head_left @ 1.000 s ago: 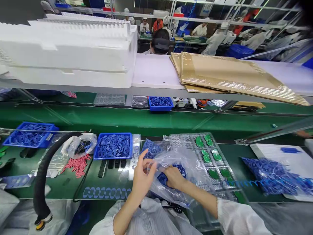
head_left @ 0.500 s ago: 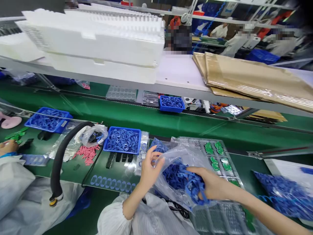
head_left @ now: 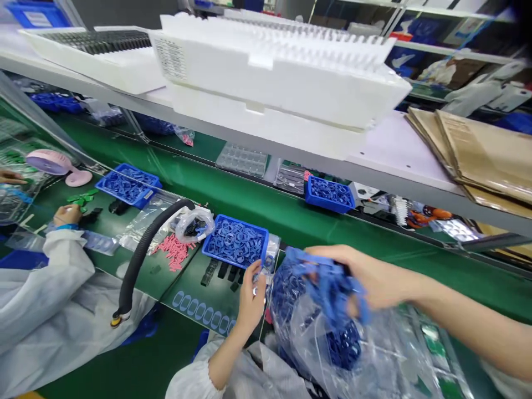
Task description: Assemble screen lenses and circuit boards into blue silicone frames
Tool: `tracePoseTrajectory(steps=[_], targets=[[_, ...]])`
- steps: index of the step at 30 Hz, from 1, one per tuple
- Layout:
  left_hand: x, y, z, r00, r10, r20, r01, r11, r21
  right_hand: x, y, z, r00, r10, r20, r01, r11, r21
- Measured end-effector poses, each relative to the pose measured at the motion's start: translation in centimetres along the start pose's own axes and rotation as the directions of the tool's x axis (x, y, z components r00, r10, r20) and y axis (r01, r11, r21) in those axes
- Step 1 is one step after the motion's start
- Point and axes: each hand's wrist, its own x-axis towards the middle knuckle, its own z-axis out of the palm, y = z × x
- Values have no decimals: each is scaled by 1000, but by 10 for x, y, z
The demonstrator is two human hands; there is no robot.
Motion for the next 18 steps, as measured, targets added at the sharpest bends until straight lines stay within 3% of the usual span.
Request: tracePoseTrajectory(steps=[2,4,6,8,13,18], targets=[[13,-17,-19,992,7,-123,2,997,72,63,15,8,999,-6,41,7,1000,-28],[29,-33,-36,976,57,-209,-24,987,157,120,42,29,999,42,26,-39,994,-101],[47,-47,-50,965,142,-220,-80,960,268,166,73,56,995,99,-21,-101,978,-183],[66,-61,-60,964,220,-147,-149,909,389,198,98,82,987,149,-65,-161,953,-255],[111,-94,-71,959,279,54,-255,761,597,231,125,123,975,190,-118,-221,897,-384],[130,-110,-72,956,276,98,-263,660,704,230,135,128,978,183,-95,-206,883,-423]])
